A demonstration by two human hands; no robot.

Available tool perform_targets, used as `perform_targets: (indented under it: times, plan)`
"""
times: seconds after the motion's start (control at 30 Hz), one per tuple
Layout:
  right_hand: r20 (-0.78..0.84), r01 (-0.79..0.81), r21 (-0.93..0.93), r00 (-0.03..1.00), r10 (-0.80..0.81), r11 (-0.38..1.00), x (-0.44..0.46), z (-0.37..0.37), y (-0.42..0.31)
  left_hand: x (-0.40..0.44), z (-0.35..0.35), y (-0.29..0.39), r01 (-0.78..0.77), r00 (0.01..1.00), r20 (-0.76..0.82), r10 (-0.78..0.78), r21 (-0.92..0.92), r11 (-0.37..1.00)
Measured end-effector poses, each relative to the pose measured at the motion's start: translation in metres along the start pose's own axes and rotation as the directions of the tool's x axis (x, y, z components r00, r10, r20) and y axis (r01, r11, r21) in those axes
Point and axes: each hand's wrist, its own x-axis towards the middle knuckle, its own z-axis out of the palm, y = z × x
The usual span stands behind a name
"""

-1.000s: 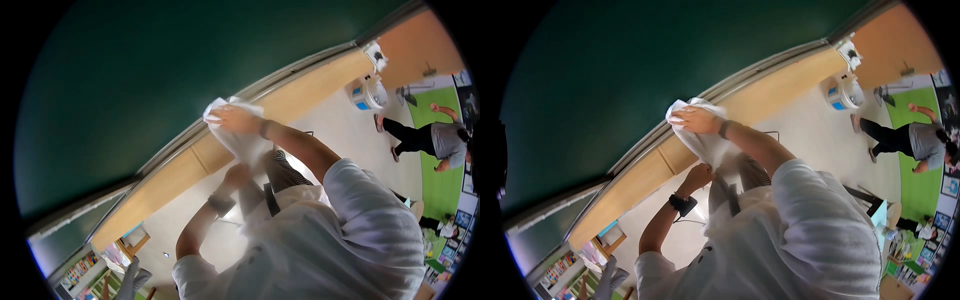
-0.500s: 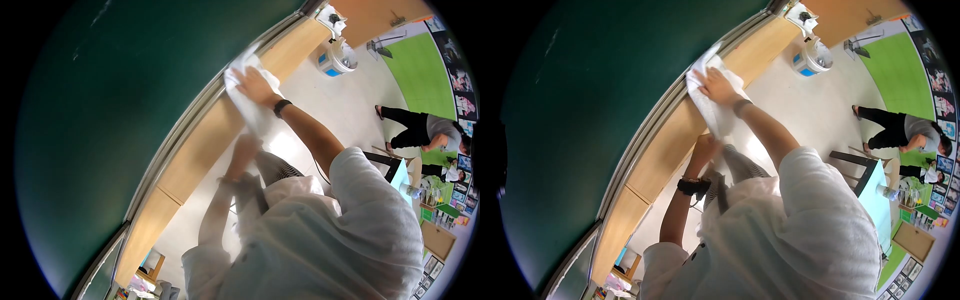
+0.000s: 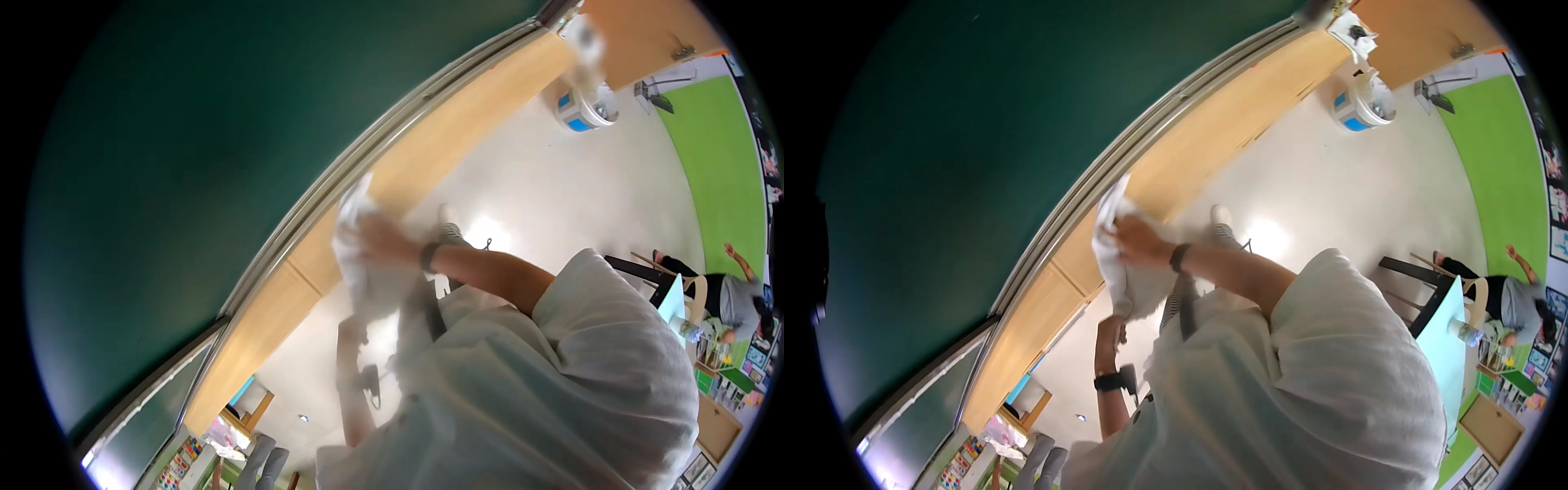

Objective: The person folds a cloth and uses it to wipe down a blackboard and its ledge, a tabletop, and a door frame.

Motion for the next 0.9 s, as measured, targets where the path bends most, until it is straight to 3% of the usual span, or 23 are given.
perform_targets:
  times: [0.07, 0.17, 0.2, 0.23, 0.33, 0.4, 0.47, 0.5, 0.6, 0.63, 0.67, 0.73, 0.8, 0.87, 0.9]
  plan:
    - [-0.092, 0.280, -0.111, 0.953, -0.290, 0.954, 0.010, 0.058, -0.039, -0.031, -0.032, -0.046, -0.040, 0.985, -0.173, 0.011, -0.166, 0.985]
    - [-0.207, 0.456, -0.218, 0.842, -0.498, 0.863, 0.036, 0.161, -0.080, -0.057, -0.075, -0.099, -0.076, 0.925, -0.375, -0.055, -0.325, 0.943]
    - [-0.209, 0.486, -0.160, 0.834, -0.510, 0.859, 0.044, 0.170, -0.094, -0.066, -0.084, -0.112, -0.107, 0.894, -0.444, -0.066, -0.353, 0.929]
    - [-0.128, 0.482, -0.078, 0.863, -0.489, 0.872, 0.052, 0.176, -0.106, -0.068, -0.091, -0.125, -0.231, 0.844, -0.536, 0.021, -0.328, 0.916]
    - [0.002, 0.495, 0.085, 0.868, -0.497, 0.865, 0.066, 0.180, -0.117, -0.064, -0.106, -0.126, -0.362, 0.700, -0.661, -0.270, -0.655, 0.663]
    - [-0.043, 0.516, 0.062, 0.857, -0.514, 0.854, 0.065, 0.173, -0.107, -0.028, -0.123, -0.145, -0.376, 0.699, -0.714, 0.029, -0.333, 0.865]
    - [-0.167, 0.524, -0.063, 0.833, -0.527, 0.849, 0.053, 0.164, -0.085, 0.000, -0.119, -0.119, -0.410, 0.695, -0.719, 0.014, -0.381, 0.829]
    - [-0.226, 0.496, -0.007, 0.845, -0.485, 0.868, 0.042, 0.144, -0.071, -0.028, -0.074, -0.045, -0.570, 0.595, -0.765, 0.245, -0.187, 0.800]
    - [-0.251, 0.269, -0.104, 0.924, -0.287, 0.958, 0.007, 0.093, -0.020, -0.003, -0.026, 0.033, -0.437, 0.699, -0.640, 0.319, -0.028, 0.899]
    - [-0.152, 0.173, -0.074, 0.971, -0.183, 0.982, -0.004, 0.062, -0.004, 0.017, -0.007, 0.051, -0.545, 0.506, -0.579, 0.639, 0.360, 0.758]
    - [-0.051, 0.074, -0.054, 0.996, -0.077, 0.996, -0.015, 0.028, 0.015, 0.037, 0.016, 0.070, -0.559, 0.284, -0.381, 0.880, 0.680, 0.475]
    - [-0.136, -0.038, -0.134, 0.991, 0.019, 0.990, -0.038, -0.016, 0.064, 0.045, 0.064, 0.130, -0.478, 0.591, -0.140, 0.794, 0.733, 0.485]
    - [-0.143, -0.331, -0.026, 0.935, 0.325, 0.943, -0.061, -0.078, 0.122, 0.072, 0.120, 0.175, -0.697, 0.415, 0.046, 0.908, 0.658, 0.286]
    - [-0.495, -0.417, -0.290, 0.836, 0.238, 0.862, -0.087, -0.081, 0.224, 0.099, 0.179, 0.222, -0.794, 0.428, 0.191, 0.883, 0.546, 0.268]
    - [-0.588, -0.527, -0.106, 0.717, 0.374, 0.843, -0.102, -0.142, 0.218, 0.113, 0.210, 0.246, -0.821, 0.441, 0.278, 0.853, 0.509, 0.259]
